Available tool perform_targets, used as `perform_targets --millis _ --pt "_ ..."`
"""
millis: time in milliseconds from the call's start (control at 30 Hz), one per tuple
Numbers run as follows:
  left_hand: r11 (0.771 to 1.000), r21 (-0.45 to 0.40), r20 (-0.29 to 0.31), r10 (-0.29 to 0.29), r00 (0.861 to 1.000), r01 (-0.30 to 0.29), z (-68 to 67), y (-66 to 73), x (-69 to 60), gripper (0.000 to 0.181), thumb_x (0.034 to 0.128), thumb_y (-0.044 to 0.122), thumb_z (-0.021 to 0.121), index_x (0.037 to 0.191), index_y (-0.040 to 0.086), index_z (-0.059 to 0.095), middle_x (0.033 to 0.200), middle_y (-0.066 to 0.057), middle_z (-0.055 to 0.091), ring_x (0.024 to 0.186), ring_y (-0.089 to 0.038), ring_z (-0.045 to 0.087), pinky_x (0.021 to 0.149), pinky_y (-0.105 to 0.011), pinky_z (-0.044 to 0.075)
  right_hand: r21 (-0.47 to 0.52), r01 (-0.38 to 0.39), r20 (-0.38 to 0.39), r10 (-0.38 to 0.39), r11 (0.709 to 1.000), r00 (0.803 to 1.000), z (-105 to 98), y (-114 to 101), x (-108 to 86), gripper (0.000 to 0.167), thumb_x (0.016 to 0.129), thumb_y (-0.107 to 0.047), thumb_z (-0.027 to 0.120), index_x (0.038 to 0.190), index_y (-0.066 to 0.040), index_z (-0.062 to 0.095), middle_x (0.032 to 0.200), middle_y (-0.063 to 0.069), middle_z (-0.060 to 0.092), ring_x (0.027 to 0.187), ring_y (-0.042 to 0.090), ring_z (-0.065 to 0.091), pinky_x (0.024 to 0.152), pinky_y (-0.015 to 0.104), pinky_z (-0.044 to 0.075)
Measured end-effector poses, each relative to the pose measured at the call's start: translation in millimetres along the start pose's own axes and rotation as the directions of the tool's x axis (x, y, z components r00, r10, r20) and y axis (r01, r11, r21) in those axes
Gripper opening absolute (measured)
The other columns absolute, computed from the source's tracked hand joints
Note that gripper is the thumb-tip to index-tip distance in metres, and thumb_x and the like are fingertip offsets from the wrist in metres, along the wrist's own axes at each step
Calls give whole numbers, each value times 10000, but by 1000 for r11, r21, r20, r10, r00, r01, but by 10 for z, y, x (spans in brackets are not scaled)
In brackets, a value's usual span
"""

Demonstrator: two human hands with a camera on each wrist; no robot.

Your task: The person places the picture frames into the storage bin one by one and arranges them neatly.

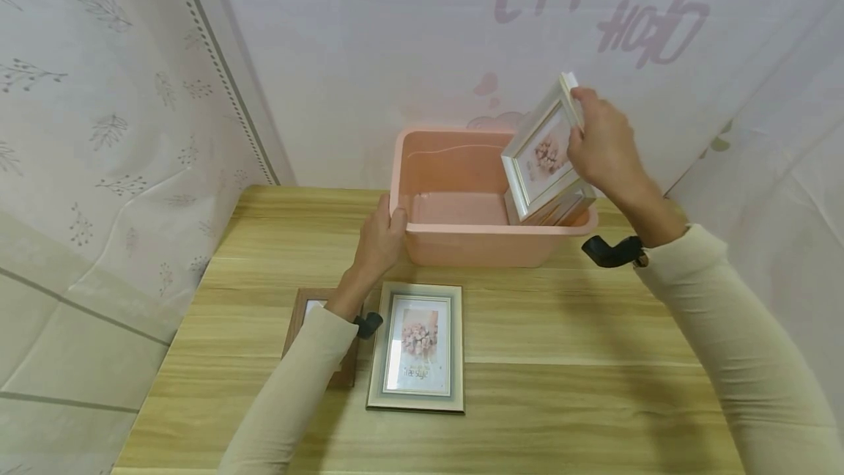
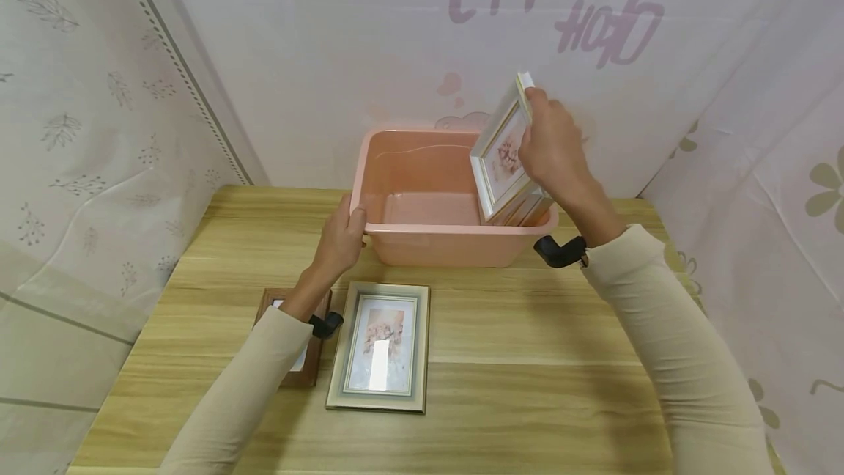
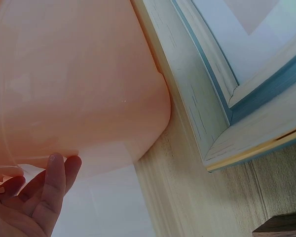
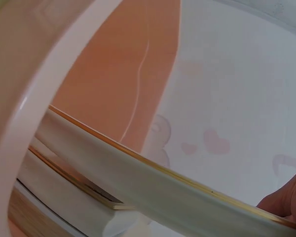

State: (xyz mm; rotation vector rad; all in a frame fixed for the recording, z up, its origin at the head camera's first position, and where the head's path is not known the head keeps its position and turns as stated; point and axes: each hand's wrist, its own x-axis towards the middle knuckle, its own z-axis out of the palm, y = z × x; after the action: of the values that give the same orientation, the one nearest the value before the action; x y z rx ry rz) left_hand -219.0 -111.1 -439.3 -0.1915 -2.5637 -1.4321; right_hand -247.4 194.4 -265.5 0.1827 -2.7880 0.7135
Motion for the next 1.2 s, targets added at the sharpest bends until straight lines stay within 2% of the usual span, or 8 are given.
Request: perform_targets --millis 267,567,900,1200 --pt "1000 -8 10 -3 1000 3 2 -16 6 295 967 292 326 1011 50 489 666 -37 428 538 -173 374 445 -310 308 -30 -20 27 21 999 999 111 80 36 589 928 41 441 1503 28 311 1293 393 493 1120 552 517 913 666 446" --pt "1000 -11 17 6 1000 -6 -6 -4 11 310 962 299 315 1031 51 488 681 -42 440 541 -178 385 443 -312 319 -61 14 36 -11 998 999 241 105 43 579 869 104 404 1445 57 355 1207 399 501 1028 533 532 804 685 466" --pt "1000 -1 12 1 1000 -1 -3 -10 8 324 953 303 317 1032 46 497 673 -42 442 536 -179 386 440 -309 320 -93 -19 73 25 995 997 347 85 59 692 809 137 494 1472 58 316 1261 397 476 1070 522 522 858 662 460" --pt "1000 -19 15 5 1000 -5 4 -15 8 315 956 292 313 1035 46 491 654 -35 434 513 -164 366 423 -297 303 -108 -21 83 30 994 996 452 118 60 678 784 134 556 1428 77 351 1216 399 490 972 527 548 774 640 484"
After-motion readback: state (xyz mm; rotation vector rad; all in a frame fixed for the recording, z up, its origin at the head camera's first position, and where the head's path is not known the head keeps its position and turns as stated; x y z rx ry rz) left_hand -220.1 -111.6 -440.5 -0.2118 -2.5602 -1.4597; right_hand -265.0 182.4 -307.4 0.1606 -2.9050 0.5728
